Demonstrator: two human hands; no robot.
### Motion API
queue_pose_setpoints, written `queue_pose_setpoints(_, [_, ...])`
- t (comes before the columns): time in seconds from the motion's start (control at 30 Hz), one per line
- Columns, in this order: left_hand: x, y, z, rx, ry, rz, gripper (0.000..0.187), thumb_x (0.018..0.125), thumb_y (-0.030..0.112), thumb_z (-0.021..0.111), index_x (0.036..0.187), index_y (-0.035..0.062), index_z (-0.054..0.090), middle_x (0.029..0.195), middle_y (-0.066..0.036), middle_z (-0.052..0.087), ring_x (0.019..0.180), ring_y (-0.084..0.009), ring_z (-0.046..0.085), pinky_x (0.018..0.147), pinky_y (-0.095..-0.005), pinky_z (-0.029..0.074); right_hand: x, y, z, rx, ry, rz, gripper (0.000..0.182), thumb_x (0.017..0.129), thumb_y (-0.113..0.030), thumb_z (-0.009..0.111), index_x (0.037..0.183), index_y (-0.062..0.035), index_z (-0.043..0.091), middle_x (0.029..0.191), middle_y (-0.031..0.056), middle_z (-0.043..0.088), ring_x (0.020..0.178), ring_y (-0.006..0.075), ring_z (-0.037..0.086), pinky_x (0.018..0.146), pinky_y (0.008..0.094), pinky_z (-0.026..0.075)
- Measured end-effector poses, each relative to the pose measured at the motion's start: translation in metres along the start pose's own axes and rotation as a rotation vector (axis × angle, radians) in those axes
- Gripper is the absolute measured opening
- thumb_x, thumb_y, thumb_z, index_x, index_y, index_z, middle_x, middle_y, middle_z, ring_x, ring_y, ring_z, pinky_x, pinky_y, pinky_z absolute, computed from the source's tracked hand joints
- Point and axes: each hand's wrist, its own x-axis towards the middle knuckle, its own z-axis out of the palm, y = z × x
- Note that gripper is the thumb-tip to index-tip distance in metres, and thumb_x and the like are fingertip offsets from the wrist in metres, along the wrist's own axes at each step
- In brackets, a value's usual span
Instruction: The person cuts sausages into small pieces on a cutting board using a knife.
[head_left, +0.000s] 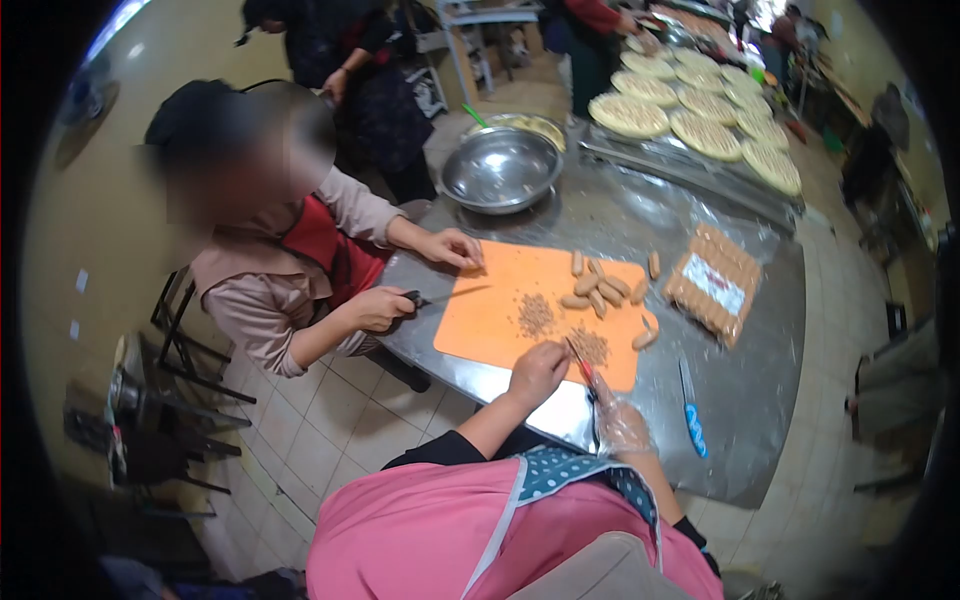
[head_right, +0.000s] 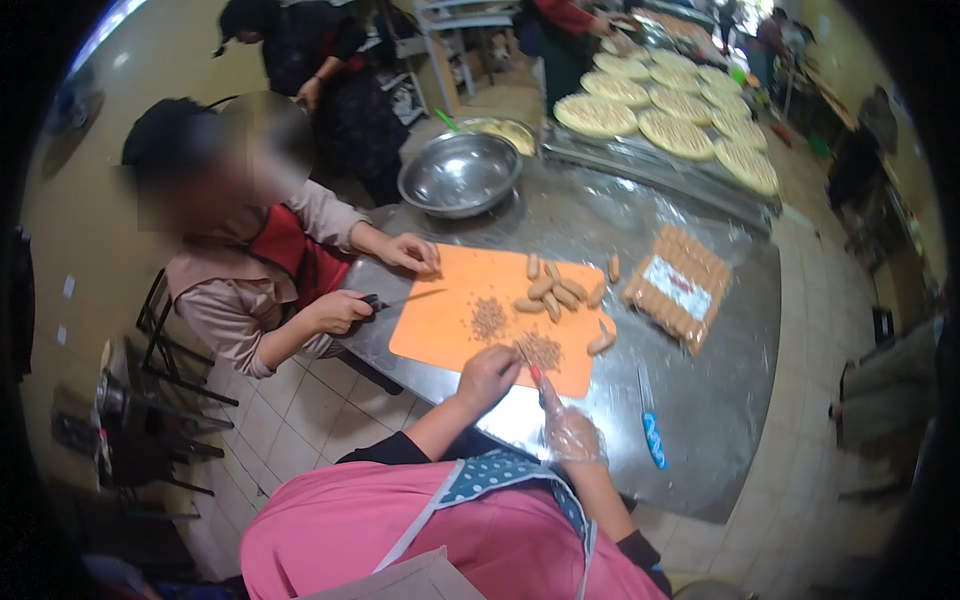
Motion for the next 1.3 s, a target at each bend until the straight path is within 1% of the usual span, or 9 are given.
queue_pose_setpoints(0.13, [-0.004, -0.005, 0.003, -0.031, -0.009, 0.002, 0.009, 0.074, 0.007, 0.064, 0.081, 0.0015, 0.062, 0.08, -0.012, 0.062, 0.075, -0.0286, 0.061, 0.067, -0.0347, 0.051, 0.036, -0.02, -0.031, -0.059, 0.04, -0.124, 0.061, 0.084, -0.011, 0.044, 0.141, -0.0214, 0.023, 0.07, 0.023, 0.06, 0.063, 0.0392, 0.061, 0.056, 0.05, 0.046])
queue_pose_setpoints(0.3, [-0.005, -0.003, 0.001, -0.024, -0.018, -0.015, 0.01, 0.076, 0.009, 0.063, 0.084, 0.0022, 0.062, 0.083, -0.012, 0.062, 0.077, -0.0281, 0.061, 0.068, -0.0349, 0.05, 0.031, -0.024, -0.029, -0.098, 0.072, -0.205, 0.061, 0.084, -0.012, 0.044, 0.141, -0.0199, 0.024, 0.071, 0.0232, 0.06, 0.064, 0.0391, 0.061, 0.056, 0.0498, 0.046])
queue_pose_setpoints(0.33, [-0.005, -0.002, 0.001, -0.014, -0.024, -0.015, 0.01, 0.076, 0.009, 0.062, 0.084, 0.0024, 0.062, 0.083, -0.011, 0.062, 0.077, -0.0279, 0.061, 0.068, -0.035, 0.05, 0.045, -0.046, -0.039, -0.104, 0.076, -0.215, 0.06, 0.084, -0.012, 0.044, 0.14, -0.0196, 0.024, 0.071, 0.0232, 0.06, 0.064, 0.0391, 0.061, 0.057, 0.0498, 0.046])
queue_pose_setpoints(0.43, [-0.004, 0.0, 0.001, 0.0, -0.016, -0.009, 0.009, 0.077, 0.01, 0.061, 0.082, 0.0027, 0.062, 0.082, -0.011, 0.061, 0.076, -0.0271, 0.06, 0.067, -0.0351, 0.05, 0.027, -0.036, -0.032, -0.118, 0.086, -0.236, 0.06, 0.084, -0.012, 0.044, 0.14, -0.0187, 0.024, 0.071, 0.0233, 0.06, 0.064, 0.039, 0.061, 0.057, 0.0497, 0.046])
queue_pose_setpoints(0.73, [-0.005, -0.004, 0.004, 0.012, -0.027, 0.023, 0.009, 0.075, 0.01, 0.062, 0.081, 0.0026, 0.063, 0.085, -0.01, 0.063, 0.078, -0.0255, 0.061, 0.068, -0.0338, 0.05, 0.039, -0.042, -0.027, -0.117, 0.08, -0.23, 0.06, 0.084, -0.012, 0.044, 0.14, -0.016, 0.025, 0.073, 0.0236, 0.06, 0.066, 0.0389, 0.061, 0.058, 0.0493, 0.047])
queue_pose_setpoints(0.83, [-0.006, -0.003, 0.002, -0.025, 0.008, 0.057, 0.01, 0.079, 0.013, 0.058, 0.082, 0.0034, 0.061, 0.083, -0.01, 0.061, 0.078, -0.027, 0.059, 0.067, -0.0356, 0.049, 0.039, -0.041, -0.025, -0.112, 0.085, -0.214, 0.06, 0.084, -0.012, 0.044, 0.14, -0.0151, 0.025, 0.073, 0.0237, 0.06, 0.066, 0.0388, 0.061, 0.058, 0.0492, 0.047])
queue_pose_setpoints(1.13, [-0.005, 0.001, -0.002, -0.022, 0.007, 0.084, 0.011, 0.077, 0.011, 0.06, 0.082, 0.0014, 0.062, 0.084, -0.011, 0.061, 0.08, -0.0266, 0.059, 0.069, -0.0347, 0.05, 0.034, -0.024, -0.017, -0.089, 0.08, -0.178, 0.06, 0.083, -0.012, 0.044, 0.14, -0.0124, 0.026, 0.074, 0.024, 0.06, 0.067, 0.0387, 0.061, 0.059, 0.0488, 0.047])
queue_pose_setpoints(1.23, [-0.005, 0.001, 0.0, 0.021, 0.002, 0.081, 0.01, 0.075, 0.009, 0.062, 0.082, 0.0018, 0.063, 0.087, -0.01, 0.063, 0.082, -0.0247, 0.061, 0.071, -0.0331, 0.05, 0.021, -0.004, -0.008, -0.077, 0.071, -0.165, 0.06, 0.083, -0.012, 0.044, 0.14, -0.0115, 0.026, 0.075, 0.0241, 0.06, 0.068, 0.0387, 0.061, 0.059, 0.0487, 0.047])
queue_pose_setpoints(1.3, [-0.005, -0.001, 0.002, -0.012, 0.036, 0.098, 0.01, 0.076, 0.01, 0.06, 0.081, 0.0017, 0.062, 0.083, -0.011, 0.061, 0.081, -0.0265, 0.059, 0.07, -0.0348, 0.049, 0.02, -0.003, -0.005, -0.066, 0.069, -0.156, 0.059, 0.083, -0.012, 0.044, 0.14, -0.0109, 0.026, 0.075, 0.0241, 0.06, 0.068, 0.0386, 0.061, 0.059, 0.0486, 0.047])
